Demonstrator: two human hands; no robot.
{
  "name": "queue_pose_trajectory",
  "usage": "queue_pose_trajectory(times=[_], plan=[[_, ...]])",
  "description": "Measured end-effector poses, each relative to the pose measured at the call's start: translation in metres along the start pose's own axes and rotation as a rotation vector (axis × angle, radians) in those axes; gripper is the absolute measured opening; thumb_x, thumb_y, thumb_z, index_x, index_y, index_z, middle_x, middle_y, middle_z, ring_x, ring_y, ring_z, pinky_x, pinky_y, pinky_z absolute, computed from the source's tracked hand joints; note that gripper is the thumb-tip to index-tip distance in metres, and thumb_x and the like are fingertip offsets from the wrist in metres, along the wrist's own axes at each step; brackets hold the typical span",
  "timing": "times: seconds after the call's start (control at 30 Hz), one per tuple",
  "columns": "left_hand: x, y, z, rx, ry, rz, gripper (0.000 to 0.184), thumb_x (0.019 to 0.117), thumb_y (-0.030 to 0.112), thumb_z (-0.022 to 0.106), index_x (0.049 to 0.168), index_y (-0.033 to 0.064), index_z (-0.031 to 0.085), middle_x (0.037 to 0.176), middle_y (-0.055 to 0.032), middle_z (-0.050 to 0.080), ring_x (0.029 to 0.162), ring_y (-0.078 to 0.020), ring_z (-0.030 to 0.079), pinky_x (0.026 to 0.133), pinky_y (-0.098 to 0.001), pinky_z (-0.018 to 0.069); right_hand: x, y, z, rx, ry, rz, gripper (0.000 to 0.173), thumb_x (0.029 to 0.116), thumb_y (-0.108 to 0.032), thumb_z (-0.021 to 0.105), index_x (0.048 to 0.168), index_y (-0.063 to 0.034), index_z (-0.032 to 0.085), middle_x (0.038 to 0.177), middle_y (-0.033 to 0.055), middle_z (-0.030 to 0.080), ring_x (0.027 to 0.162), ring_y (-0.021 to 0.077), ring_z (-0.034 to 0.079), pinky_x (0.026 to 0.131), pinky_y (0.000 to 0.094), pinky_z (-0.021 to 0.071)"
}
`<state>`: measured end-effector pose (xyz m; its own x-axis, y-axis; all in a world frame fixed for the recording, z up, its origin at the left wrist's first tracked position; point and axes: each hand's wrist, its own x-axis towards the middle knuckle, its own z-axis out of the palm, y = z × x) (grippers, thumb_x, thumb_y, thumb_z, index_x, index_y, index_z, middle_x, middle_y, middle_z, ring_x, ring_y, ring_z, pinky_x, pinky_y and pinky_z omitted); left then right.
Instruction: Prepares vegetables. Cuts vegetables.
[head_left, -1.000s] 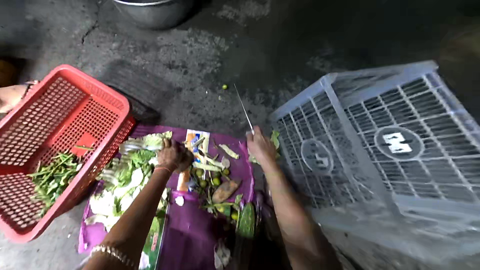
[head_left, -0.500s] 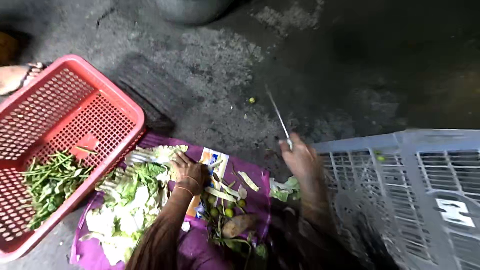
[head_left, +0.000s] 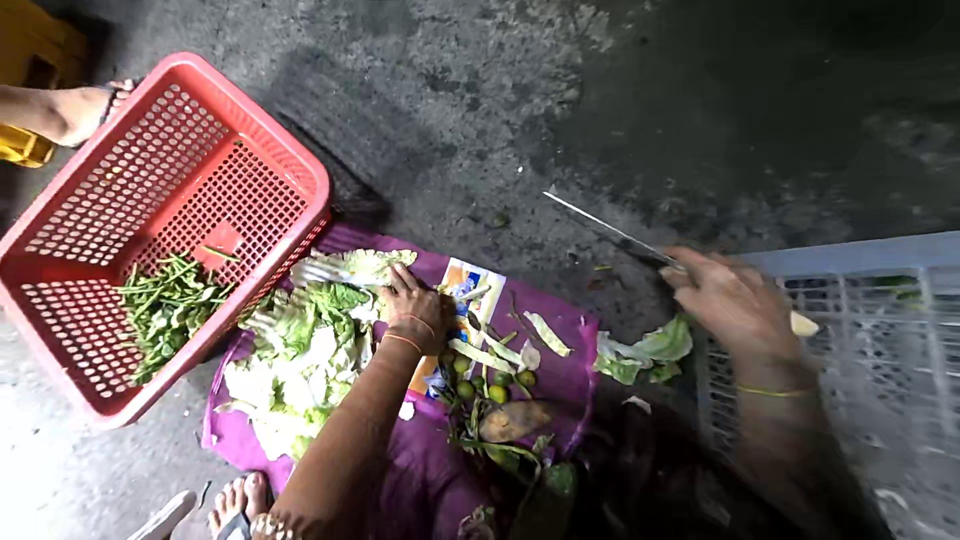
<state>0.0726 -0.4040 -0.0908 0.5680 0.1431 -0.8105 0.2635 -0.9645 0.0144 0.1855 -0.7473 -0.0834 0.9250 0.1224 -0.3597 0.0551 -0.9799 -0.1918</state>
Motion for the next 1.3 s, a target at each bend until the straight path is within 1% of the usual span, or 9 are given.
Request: queue_pose_trajectory(times=[0.23,0.37,0.43,0.57,0.7,0.8,0.93,1.17,1.3], plan=[[0.005,-0.008,0.016,-0.002,0.122,0.033,0.073,0.0980,0.049,0.060,0.147,-0.0038,0.047,0.165,-0.0371,0.006,0.151,-0.0564,0.013,0.108,-0.0747,0.0315,0.021,-0.094,0.031,0.145,0.066,-0.116,0.039,0.1055,-0.014,0.053,0.144,-0.0158,0.060,0.137,0.0308,0.058,0.131,0.0564,0.049,0.098,0.0758,0.0404],[0.006,-0.023,0.030,-0.114,0.237,0.063,0.073,0.1037,0.043,0.052,0.159,0.0006,0.032,0.170,-0.0248,0.007,0.157,-0.0434,0.012,0.118,-0.0649,0.0248,0.016,-0.157,0.064,0.054,0.074,-0.270,0.040,0.0997,-0.006,0.059,0.137,-0.0194,0.067,0.128,0.0309,0.062,0.123,0.0553,0.055,0.095,0.0763,0.0398],[0.003,-0.037,0.041,-0.193,0.339,0.121,0.057,0.1058,0.031,0.051,0.157,0.0066,0.041,0.170,-0.0195,0.018,0.156,-0.0376,0.019,0.120,-0.0597,0.0270,0.003,-0.167,0.079,0.003,0.076,-0.306,0.039,0.0986,-0.006,0.061,0.135,-0.0200,0.068,0.127,0.0290,0.062,0.120,0.0536,0.056,0.090,0.0745,0.0424],[-0.014,-0.051,0.046,-0.314,0.757,0.176,0.033,0.0993,0.023,0.063,0.128,0.0061,0.067,0.141,-0.0197,0.059,0.129,-0.0430,0.055,0.093,-0.0635,0.0485,-0.033,-0.152,0.091,0.049,0.025,-0.320,0.038,0.1015,-0.011,0.059,0.139,-0.0190,0.064,0.127,0.0279,0.061,0.119,0.0524,0.057,0.085,0.0728,0.0462],[0.007,-0.048,0.026,-0.225,0.653,0.285,0.043,0.0980,0.021,0.065,0.140,0.0163,0.061,0.142,-0.0201,0.057,0.127,-0.0443,0.056,0.089,-0.0619,0.0507,-0.062,-0.134,0.082,0.120,0.070,-0.200,0.038,0.1067,-0.019,0.052,0.144,-0.0163,0.059,0.131,0.0300,0.059,0.120,0.0551,0.056,0.087,0.0747,0.0458],[0.025,-0.045,0.014,-0.081,0.484,0.321,0.036,0.0965,0.012,0.063,0.133,0.0175,0.066,0.139,-0.0230,0.057,0.129,-0.0467,0.054,0.092,-0.0660,0.0474,-0.077,-0.124,0.070,0.072,0.100,-0.088,0.038,0.1059,-0.018,0.052,0.143,-0.0169,0.059,0.130,0.0309,0.058,0.120,0.0561,0.055,0.086,0.0743,0.0455],[-0.009,-0.035,0.013,-0.173,0.640,0.316,0.031,0.0986,0.026,0.064,0.128,0.0164,0.069,0.124,-0.0182,0.067,0.119,-0.0420,0.060,0.090,-0.0623,0.0467,-0.108,-0.084,0.078,0.000,0.071,-0.033,0.039,0.1060,-0.020,0.052,0.144,-0.0207,0.059,0.131,0.0319,0.058,0.122,0.0557,0.054,0.088,0.0751,0.0434],[-0.082,-0.018,0.105,-0.246,0.697,0.729,0.026,0.0900,0.027,0.072,0.114,0.0168,0.075,0.128,-0.0104,0.067,0.119,-0.0347,0.062,0.089,-0.0584,0.0488,-0.197,-0.021,0.098,0.062,0.012,-0.293,0.038,0.1001,-0.008,0.055,0.133,-0.0191,0.070,0.116,0.0292,0.066,0.110,0.0536,0.061,0.087,0.0728,0.0450],[-0.116,-0.021,0.141,-0.654,0.739,0.402,0.028,0.0924,0.010,0.067,0.119,0.0015,0.069,0.126,-0.0227,0.064,0.118,-0.0401,0.061,0.098,-0.0542,0.0513,-0.220,-0.013,0.089,0.141,0.128,-0.124,0.035,0.1028,-0.010,0.052,0.135,-0.0074,0.066,0.120,0.0343,0.063,0.110,0.0569,0.060,0.088,0.0734,0.0457]])
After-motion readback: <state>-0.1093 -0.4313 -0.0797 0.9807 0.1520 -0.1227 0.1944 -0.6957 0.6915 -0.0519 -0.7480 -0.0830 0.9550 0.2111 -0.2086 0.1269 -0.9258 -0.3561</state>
